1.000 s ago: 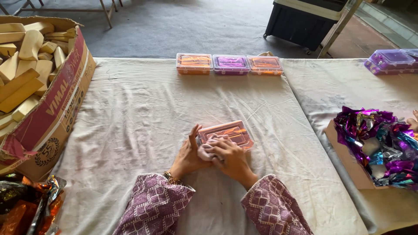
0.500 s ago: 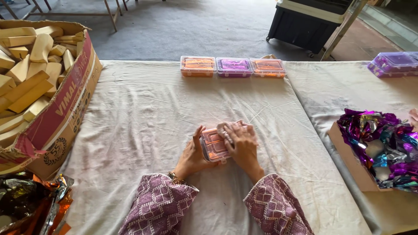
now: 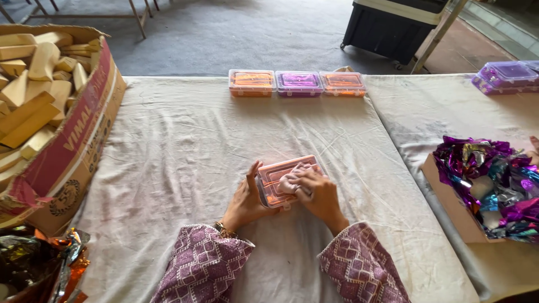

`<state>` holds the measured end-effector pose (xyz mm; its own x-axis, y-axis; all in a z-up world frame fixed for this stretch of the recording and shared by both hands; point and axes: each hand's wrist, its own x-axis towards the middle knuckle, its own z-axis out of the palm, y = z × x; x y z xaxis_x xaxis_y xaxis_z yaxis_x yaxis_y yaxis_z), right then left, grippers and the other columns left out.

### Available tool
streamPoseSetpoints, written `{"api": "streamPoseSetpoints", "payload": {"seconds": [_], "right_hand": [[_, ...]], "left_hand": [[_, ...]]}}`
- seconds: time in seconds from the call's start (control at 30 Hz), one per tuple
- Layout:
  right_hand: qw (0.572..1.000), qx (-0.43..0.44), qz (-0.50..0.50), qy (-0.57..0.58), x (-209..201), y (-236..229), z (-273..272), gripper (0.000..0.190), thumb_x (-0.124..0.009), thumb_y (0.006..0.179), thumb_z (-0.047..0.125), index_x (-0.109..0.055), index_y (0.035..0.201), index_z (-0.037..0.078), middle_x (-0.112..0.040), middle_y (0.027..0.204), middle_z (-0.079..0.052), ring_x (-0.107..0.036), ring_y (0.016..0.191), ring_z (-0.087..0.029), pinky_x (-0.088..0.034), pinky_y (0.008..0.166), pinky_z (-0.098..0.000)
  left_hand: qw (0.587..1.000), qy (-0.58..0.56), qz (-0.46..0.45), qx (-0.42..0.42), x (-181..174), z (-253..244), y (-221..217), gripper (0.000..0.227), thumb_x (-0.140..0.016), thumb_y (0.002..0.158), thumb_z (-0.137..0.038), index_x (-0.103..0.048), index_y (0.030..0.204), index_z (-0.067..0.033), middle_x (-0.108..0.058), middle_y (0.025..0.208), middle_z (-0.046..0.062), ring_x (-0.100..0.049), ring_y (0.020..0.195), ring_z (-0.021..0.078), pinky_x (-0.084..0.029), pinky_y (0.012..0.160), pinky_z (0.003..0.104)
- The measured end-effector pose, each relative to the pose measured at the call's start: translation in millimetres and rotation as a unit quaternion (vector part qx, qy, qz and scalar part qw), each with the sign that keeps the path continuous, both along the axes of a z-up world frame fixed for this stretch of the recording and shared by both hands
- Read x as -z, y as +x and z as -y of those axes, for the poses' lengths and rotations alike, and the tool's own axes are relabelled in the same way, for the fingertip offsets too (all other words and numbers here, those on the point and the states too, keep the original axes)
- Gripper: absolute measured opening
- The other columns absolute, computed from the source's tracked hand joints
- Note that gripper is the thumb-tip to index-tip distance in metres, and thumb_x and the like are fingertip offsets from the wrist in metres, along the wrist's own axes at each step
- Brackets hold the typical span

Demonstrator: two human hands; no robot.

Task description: Packing gold-wrapped items into a plastic container and organizing them on a table.

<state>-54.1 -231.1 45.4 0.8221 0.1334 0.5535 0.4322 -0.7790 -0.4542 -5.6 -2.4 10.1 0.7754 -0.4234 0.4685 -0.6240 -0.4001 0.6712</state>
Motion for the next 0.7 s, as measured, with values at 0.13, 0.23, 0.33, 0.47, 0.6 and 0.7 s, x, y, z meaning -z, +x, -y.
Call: {"api": "streamPoseSetpoints", "payload": {"seconds": [0.13, 0.23, 0.33, 0.47, 0.6, 0.7], "right_hand": [[0.992, 0.084, -0.094, -0.004, -4.2, -8.8, -14.4, 0.02, -0.067, 0.084, 0.022, -0.078, 0.099, 0.014, -0.076, 0.115, -0.004, -0.073, 0.105, -0.025, -0.056, 0.098, -0.0412], [0.997, 0.022, -0.055, -0.048, -11.4, -13.6, -40.6, 0.03, -0.068, 0.083, 0.021, -0.075, 0.112, 0.015, -0.072, 0.121, -0.006, -0.068, 0.114, -0.028, -0.045, 0.109, -0.047], [0.993, -0.052, 0.031, -0.097, -5.8, -3.4, -42.0, 0.044, -0.067, 0.086, 0.019, -0.069, 0.13, 0.015, -0.066, 0.135, -0.009, -0.059, 0.131, -0.031, -0.029, 0.121, -0.0535], [0.991, 0.065, -0.014, -0.112, 20.7, 19.6, -7.3, 0.044, -0.064, 0.097, 0.028, -0.064, 0.139, 0.014, -0.06, 0.144, -0.012, -0.051, 0.138, -0.03, -0.023, 0.123, -0.0537], [0.98, 0.155, 0.017, -0.12, 26.6, 25.6, 6.1, 0.047, -0.062, 0.097, 0.028, -0.062, 0.141, 0.01, -0.059, 0.145, -0.015, -0.046, 0.144, -0.034, -0.023, 0.122, -0.0528], [0.986, 0.13, 0.004, -0.103, 22.4, 19.2, -11.0, 0.045, -0.062, 0.099, 0.028, -0.061, 0.141, 0.011, -0.059, 0.146, -0.013, -0.048, 0.144, -0.034, -0.028, 0.122, -0.0487]], "left_hand": [[1.0, -0.001, -0.005, 0.001, 5.8, -0.8, 3.5, 0.146, -0.098, 0.053, -0.048, -0.005, 0.158, -0.0064, -0.042, 0.155, 0.025, -0.048, 0.14, 0.0424, -0.04, 0.115, 0.048], [1.0, 0.003, 0.003, 0.005, 16.3, -1.8, 7.1, 0.146, -0.099, 0.054, -0.046, -0.005, 0.158, -0.0064, -0.04, 0.157, 0.026, -0.046, 0.14, 0.0441, -0.038, 0.115, 0.05], [0.999, -0.022, 0.01, 0.023, 18.2, -1.9, 9.5, 0.143, -0.097, 0.058, -0.048, -0.004, 0.16, -0.0065, -0.04, 0.158, 0.026, -0.05, 0.14, 0.0419, -0.042, 0.115, 0.049], [1.0, -0.008, 0.004, 0.005, 3.9, -0.7, 0.6, 0.146, -0.099, 0.054, -0.051, -0.005, 0.157, -0.0064, -0.043, 0.152, 0.027, -0.048, 0.138, 0.0445, -0.04, 0.114, 0.051], [1.0, -0.001, -0.006, -0.003, 4.3, 0.9, -0.5, 0.145, -0.099, 0.054, -0.051, -0.005, 0.157, -0.0067, -0.047, 0.147, 0.027, -0.049, 0.137, 0.044, -0.04, 0.114, 0.05], [0.999, 0.016, -0.032, 0.0, 0.8, -0.6, -0.8, 0.144, -0.098, 0.055, -0.048, -0.006, 0.158, -0.0078, -0.048, 0.148, 0.025, -0.05, 0.138, 0.0427, -0.041, 0.115, 0.049]]}}
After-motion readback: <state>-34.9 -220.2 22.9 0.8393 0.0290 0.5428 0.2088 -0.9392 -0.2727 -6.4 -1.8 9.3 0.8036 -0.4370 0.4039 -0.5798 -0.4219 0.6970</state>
